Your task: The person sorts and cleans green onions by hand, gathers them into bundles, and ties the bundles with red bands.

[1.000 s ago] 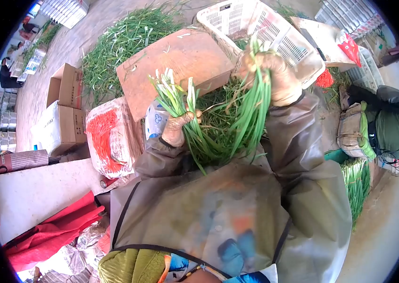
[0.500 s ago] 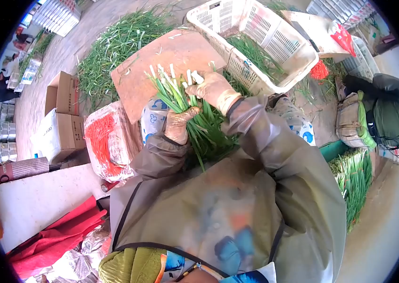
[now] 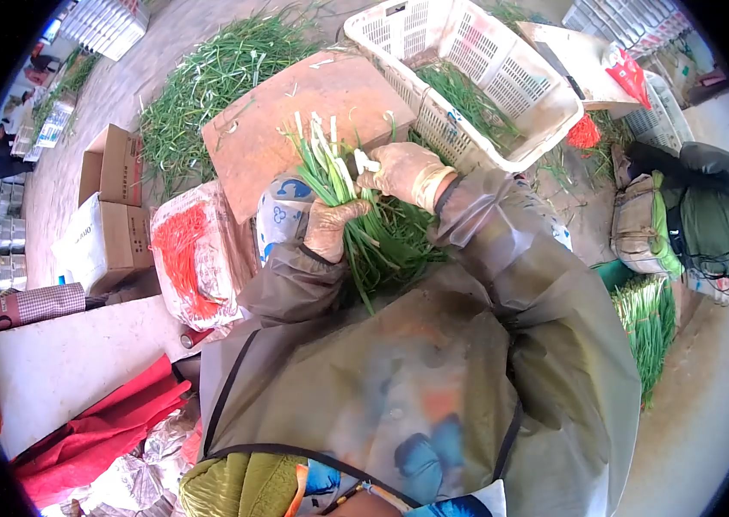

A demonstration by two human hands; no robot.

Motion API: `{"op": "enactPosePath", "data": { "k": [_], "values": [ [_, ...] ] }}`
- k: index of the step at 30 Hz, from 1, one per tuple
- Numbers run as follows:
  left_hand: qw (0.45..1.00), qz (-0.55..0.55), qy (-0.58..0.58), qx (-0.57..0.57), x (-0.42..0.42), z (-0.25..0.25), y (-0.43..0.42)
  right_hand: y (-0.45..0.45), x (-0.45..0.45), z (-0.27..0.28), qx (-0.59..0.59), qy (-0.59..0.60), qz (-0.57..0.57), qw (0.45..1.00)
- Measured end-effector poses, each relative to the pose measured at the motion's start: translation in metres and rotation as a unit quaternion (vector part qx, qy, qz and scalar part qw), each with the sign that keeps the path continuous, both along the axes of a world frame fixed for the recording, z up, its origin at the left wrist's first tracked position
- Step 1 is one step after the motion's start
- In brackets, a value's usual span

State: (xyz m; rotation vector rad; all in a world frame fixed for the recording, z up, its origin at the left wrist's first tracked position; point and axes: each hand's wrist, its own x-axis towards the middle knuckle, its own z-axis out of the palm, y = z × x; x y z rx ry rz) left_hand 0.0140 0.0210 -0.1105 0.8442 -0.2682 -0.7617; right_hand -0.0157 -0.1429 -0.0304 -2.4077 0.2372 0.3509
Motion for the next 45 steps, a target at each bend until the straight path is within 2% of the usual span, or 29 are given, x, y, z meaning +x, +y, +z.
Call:
{"op": "enactPosePath", "data": {
  "k": [1, 4, 6, 8, 9, 12, 14, 15, 16, 18, 20, 21, 23, 24, 27, 28, 29, 30, 32, 34, 36, 37, 39, 40, 42, 43, 45],
  "values": [
    [1.0, 0.0, -0.012, 0.017, -0.001, -0.004, 0.001, 0.0, -0.003, 0.0, -0.096, -0.048, 0.037, 0.994],
    [0.998, -0.011, -0.026, 0.054, -0.002, -0.005, 0.004, 0.0, -0.002, 0.014, -0.143, 0.007, 0.079, 0.987],
    [0.998, -0.002, -0.036, 0.057, -0.003, -0.001, 0.005, -0.001, -0.002, 0.017, -0.133, 0.044, 0.084, 0.987],
    [0.997, 0.002, -0.052, 0.049, -0.001, -0.006, 0.001, -0.001, -0.004, 0.004, -0.088, -0.003, 0.044, 0.995],
    [0.997, 0.008, -0.062, 0.038, 0.0, -0.008, -0.001, 0.003, -0.008, 0.009, -0.014, 0.019, 0.032, 0.999],
    [0.996, 0.006, -0.075, 0.05, -0.002, -0.005, 0.002, 0.002, -0.008, 0.005, -0.038, -0.009, 0.081, 0.996],
    [0.999, -0.013, -0.028, 0.029, -0.005, 0.007, 0.004, -0.008, -0.005, 0.016, 0.098, 0.061, 0.029, 0.993],
    [0.999, -0.023, -0.029, 0.024, -0.002, -0.006, 0.006, -0.016, -0.006, 0.022, 0.2, 0.075, 0.021, 0.977],
    [0.999, -0.023, -0.03, 0.024, -0.003, 0.0, 0.007, -0.022, -0.008, 0.033, 0.2, 0.071, 0.041, 0.976],
    [0.998, -0.03, -0.036, 0.043, -0.004, 0.013, 0.009, -0.027, -0.018, 0.044, 0.315, 0.042, -0.029, 0.948],
    [0.998, -0.035, -0.019, 0.05, -0.004, 0.012, 0.01, -0.048, -0.03, 0.044, 0.478, -0.107, -0.069, 0.869],
    [0.998, -0.01, -0.018, 0.052, -0.003, 0.006, 0.01, -0.06, -0.034, 0.058, 0.529, -0.109, -0.073, 0.839],
    [0.998, 0.008, -0.008, 0.068, 0.002, -0.01, 0.013, -0.061, -0.033, 0.052, 0.438, -0.172, -0.15, 0.869],
    [0.994, 0.021, -0.043, 0.094, 0.003, -0.008, 0.011, -0.063, -0.033, 0.053, 0.207, -0.181, -0.152, 0.949],
    [0.997, 0.022, -0.023, 0.073, 0.003, 0.0, 0.007, -0.065, -0.022, -0.023, 0.389, -0.173, -0.132, 0.895],
    [0.996, 0.028, -0.029, 0.075, 0.001, -0.001, 0.004, -0.021, -0.031, 0.01, 0.219, -0.161, -0.137, 0.953],
    [0.996, 0.036, -0.035, 0.079, -0.001, -0.001, 0.003, -0.004, -0.031, 0.024, 0.076, -0.125, -0.092, 0.985],
    [0.998, 0.018, -0.029, 0.06, -0.003, 0.003, 0.002, 0.006, -0.029, 0.029, -0.067, -0.087, -0.045, 0.993],
    [0.997, 0.012, -0.063, 0.052, -0.004, 0.01, 0.001, 0.016, -0.019, 0.011, -0.161, -0.105, -0.016, 0.981],
    [0.995, 0.014, -0.078, 0.064, -0.003, 0.011, 0.004, 0.009, -0.015, 0.011, -0.134, -0.142, 0.028, 0.98],
    [0.996, -0.044, 0.017, 0.069, 0.0, 0.016, 0.016, -0.002, -0.01, 0.005, -0.159, -0.138, -0.003, 0.978],
    [0.995, -0.054, -0.009, 0.088, 0.001, 0.019, 0.019, -0.019, -0.001, 0.005, -0.069, -0.182, -0.035, 0.98],
    [0.995, -0.049, -0.011, 0.086, 0.0, 0.016, 0.021, -0.039, 0.002, 0.025, -0.126, -0.143, -0.203, 0.96],
    [0.995, -0.05, -0.013, 0.085, -0.001, 0.016, 0.022, -0.054, 0.008, 0.026, -0.139, -0.187, -0.249, 0.94],
    [0.994, -0.045, -0.017, 0.102, -0.001, 0.017, 0.022, -0.061, -0.006, 0.042, -0.227, -0.129, -0.236, 0.936],
    [0.994, -0.023, -0.02, 0.101, -0.001, 0.018, 0.019, -0.056, -0.006, 0.038, -0.167, -0.124, -0.277, 0.938],
    [0.997, -0.019, 0.007, 0.081, 0.0, 0.015, 0.016, -0.047, -0.011, 0.004, 0.104, -0.161, -0.226, 0.955]
  ]
}}
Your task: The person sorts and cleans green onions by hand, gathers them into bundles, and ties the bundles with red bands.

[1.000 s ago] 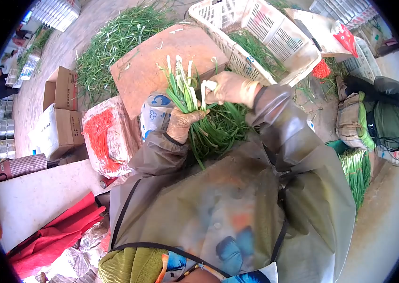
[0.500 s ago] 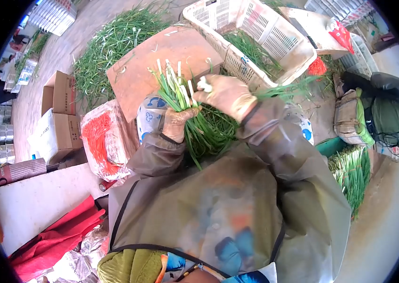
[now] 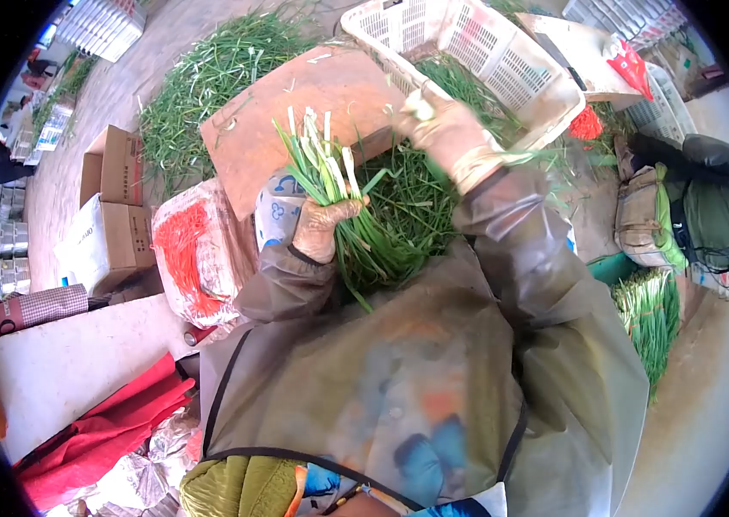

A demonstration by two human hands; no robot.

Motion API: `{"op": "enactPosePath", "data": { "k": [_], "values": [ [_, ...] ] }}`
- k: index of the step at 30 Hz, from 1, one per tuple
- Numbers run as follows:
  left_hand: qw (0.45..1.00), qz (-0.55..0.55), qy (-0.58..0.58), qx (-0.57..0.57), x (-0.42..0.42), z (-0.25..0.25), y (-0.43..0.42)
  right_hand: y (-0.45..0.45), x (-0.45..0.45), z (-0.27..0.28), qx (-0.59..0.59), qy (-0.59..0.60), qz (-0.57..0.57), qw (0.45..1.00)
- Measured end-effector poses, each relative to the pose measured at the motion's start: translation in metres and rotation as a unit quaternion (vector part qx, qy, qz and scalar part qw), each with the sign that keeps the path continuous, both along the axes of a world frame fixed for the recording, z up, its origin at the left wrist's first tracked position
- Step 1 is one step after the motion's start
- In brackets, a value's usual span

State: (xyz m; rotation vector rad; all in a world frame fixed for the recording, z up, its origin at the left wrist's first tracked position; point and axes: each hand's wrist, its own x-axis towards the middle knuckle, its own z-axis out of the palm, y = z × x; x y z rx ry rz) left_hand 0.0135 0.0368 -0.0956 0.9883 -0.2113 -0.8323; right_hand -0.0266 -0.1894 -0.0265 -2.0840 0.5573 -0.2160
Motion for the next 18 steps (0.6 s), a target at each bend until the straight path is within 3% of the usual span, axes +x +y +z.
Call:
{"op": "enactPosePath", "data": {
  "k": [1, 3, 5, 7, 9, 11, 13, 15, 17, 18],
  "values": [
    [0.999, -0.011, 0.03, -0.012, 0.001, 0.005, -0.002, 0.021, -0.007, -0.004, 0.101, -0.04, 0.059, 0.992],
    [0.999, -0.003, -0.015, -0.034, -0.001, 0.003, -0.01, 0.052, -0.007, 0.003, -0.07, 0.083, 0.109, 0.988],
    [0.998, -0.003, -0.008, -0.069, -0.006, 0.01, -0.017, 0.053, -0.003, -0.021, 0.061, 0.039, 0.159, 0.985],
    [0.997, 0.04, 0.029, -0.055, -0.004, 0.002, -0.014, 0.055, -0.005, -0.014, 0.239, 0.005, 0.104, 0.965],
    [0.994, 0.025, 0.073, -0.079, -0.004, -0.005, -0.007, 0.053, -0.005, -0.017, 0.258, 0.011, 0.094, 0.962],
    [0.993, 0.096, 0.02, -0.061, -0.001, -0.015, -0.008, 0.051, -0.002, -0.026, 0.226, 0.016, 0.134, 0.965],
    [0.992, 0.099, 0.027, -0.068, 0.0, -0.009, -0.006, 0.049, -0.003, -0.023, 0.246, -0.002, 0.134, 0.96],
    [0.991, 0.09, 0.091, -0.049, 0.003, -0.008, -0.003, 0.044, -0.002, -0.019, 0.228, -0.019, 0.114, 0.967],
    [0.991, 0.078, 0.086, -0.058, 0.006, -0.001, -0.002, 0.05, -0.004, -0.014, -0.011, 0.025, 0.146, 0.989],
    [0.993, 0.056, 0.084, -0.052, 0.005, 0.013, -0.005, 0.057, -0.005, -0.008, -0.076, 0.067, 0.172, 0.98]
  ]
}}
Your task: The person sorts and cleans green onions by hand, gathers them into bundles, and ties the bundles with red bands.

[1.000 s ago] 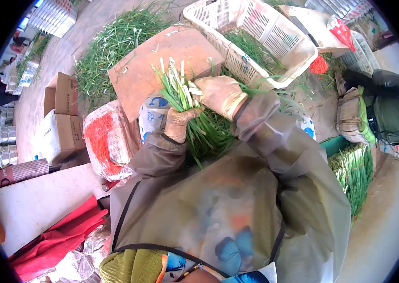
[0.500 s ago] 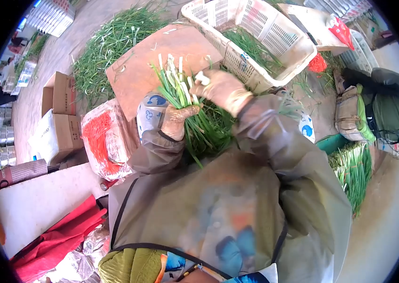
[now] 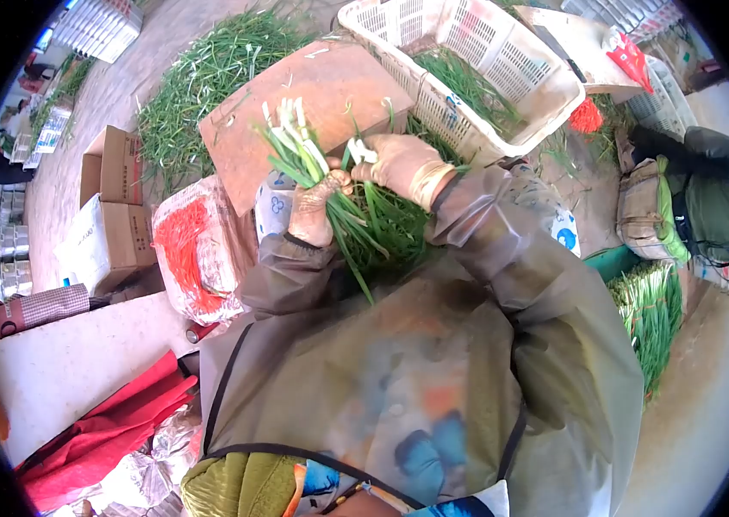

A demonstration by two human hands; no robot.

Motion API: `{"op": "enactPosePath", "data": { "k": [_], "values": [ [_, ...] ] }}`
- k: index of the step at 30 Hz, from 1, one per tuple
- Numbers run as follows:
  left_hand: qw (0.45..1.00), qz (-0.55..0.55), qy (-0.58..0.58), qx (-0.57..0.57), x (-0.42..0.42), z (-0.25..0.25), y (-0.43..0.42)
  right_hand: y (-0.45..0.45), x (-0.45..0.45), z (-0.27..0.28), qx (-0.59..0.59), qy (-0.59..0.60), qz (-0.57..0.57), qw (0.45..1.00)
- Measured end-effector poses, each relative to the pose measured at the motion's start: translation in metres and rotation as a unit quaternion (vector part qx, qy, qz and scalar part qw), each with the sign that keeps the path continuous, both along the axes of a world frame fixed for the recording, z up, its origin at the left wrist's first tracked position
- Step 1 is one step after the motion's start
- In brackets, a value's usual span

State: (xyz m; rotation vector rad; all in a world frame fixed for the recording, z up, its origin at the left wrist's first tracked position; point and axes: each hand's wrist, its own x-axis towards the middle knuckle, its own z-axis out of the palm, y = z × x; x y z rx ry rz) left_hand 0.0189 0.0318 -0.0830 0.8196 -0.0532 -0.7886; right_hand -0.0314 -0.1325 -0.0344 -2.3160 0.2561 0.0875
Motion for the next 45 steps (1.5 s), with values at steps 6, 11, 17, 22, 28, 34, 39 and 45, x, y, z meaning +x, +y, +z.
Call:
{"op": "enactPosePath", "data": {
  "k": [6, 11, 17, 22, 28, 34, 39, 45],
  "values": [
    [0.997, -0.074, 0.005, -0.005, 0.016, -0.014, -0.002, 0.012, 0.001, -0.009, -0.095, 0.025, 0.063, 0.993],
    [0.994, -0.097, -0.033, -0.039, 0.013, -0.014, 0.004, 0.004, -0.008, -0.015, 0.396, 0.106, 0.032, 0.911],
    [0.998, -0.063, -0.004, -0.009, 0.017, -0.02, 0.005, -0.021, -0.015, -0.012, 0.382, -0.009, -0.149, 0.912],
    [0.997, -0.068, 0.01, -0.03, 0.014, -0.023, -0.001, -0.026, -0.019, 0.023, 0.402, -0.026, -0.115, 0.908],
    [0.996, -0.087, 0.009, -0.028, -0.004, -0.001, -0.004, -0.02, 0.018, -0.015, 0.271, -0.063, -0.105, 0.955],
    [0.996, -0.027, -0.083, -0.005, 0.003, -0.02, -0.001, -0.016, 0.012, -0.005, 0.271, -0.039, -0.104, 0.956],
    [0.997, 0.012, -0.078, 0.011, -0.001, -0.035, -0.017, -0.011, 0.012, -0.007, 0.26, -0.03, -0.096, 0.96],
    [0.996, 0.04, -0.073, 0.027, 0.001, -0.03, -0.014, -0.008, 0.001, -0.013, 0.09, 0.012, -0.009, 0.996]
  ]
}}
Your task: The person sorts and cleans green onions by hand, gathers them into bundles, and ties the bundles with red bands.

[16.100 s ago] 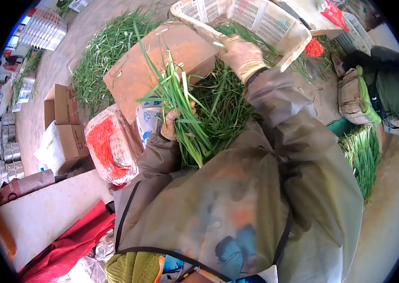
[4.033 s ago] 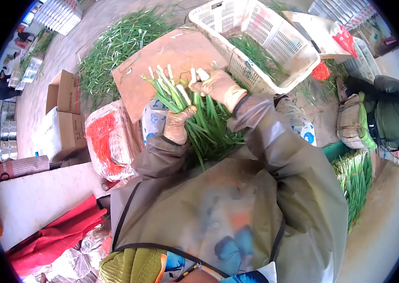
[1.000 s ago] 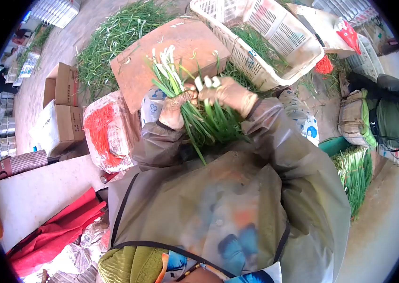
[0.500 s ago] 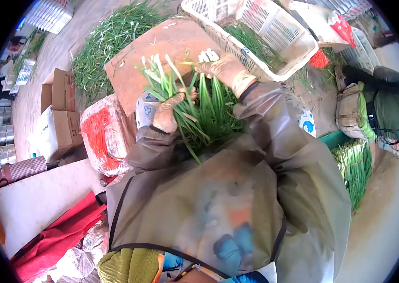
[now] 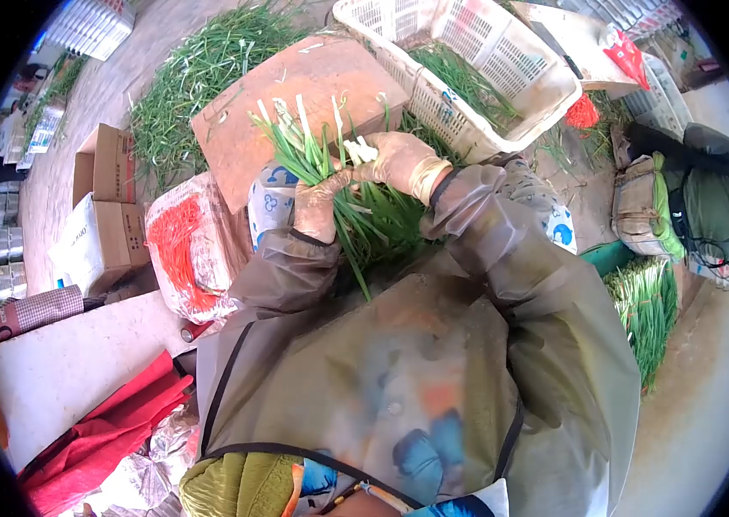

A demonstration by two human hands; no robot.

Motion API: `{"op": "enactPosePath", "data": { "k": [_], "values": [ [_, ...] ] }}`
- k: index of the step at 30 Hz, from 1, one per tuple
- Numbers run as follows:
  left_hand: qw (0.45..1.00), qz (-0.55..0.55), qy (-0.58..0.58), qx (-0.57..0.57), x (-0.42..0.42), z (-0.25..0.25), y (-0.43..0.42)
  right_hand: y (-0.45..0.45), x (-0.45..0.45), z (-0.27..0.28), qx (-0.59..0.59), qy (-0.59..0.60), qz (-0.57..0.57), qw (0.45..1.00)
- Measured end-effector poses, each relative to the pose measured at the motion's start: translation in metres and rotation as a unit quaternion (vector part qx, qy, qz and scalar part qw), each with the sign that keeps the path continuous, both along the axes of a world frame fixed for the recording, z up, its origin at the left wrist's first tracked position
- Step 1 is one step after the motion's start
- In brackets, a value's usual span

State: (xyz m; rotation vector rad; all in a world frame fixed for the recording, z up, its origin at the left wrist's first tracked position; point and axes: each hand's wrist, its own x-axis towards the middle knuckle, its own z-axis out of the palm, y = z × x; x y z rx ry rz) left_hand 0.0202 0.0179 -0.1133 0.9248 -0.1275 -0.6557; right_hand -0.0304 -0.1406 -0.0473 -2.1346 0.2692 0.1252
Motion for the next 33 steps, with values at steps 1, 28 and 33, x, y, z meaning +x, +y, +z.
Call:
{"op": "enactPosePath", "data": {
  "k": [1, 28, 33],
  "values": [
    [1.0, 0.009, 0.004, -0.021, -0.002, 0.006, 0.002, -0.002, 0.0, -0.002, -0.061, 0.026, 0.017, 0.998],
    [0.997, -0.075, -0.013, -0.024, 0.004, 0.003, 0.022, -0.034, -0.004, -0.027, -0.196, -0.031, 0.039, 0.979],
    [0.994, -0.101, 0.026, 0.011, 0.012, -0.007, 0.03, -0.081, -0.026, 0.006, 0.265, -0.07, -0.204, 0.94]
  ]
}}
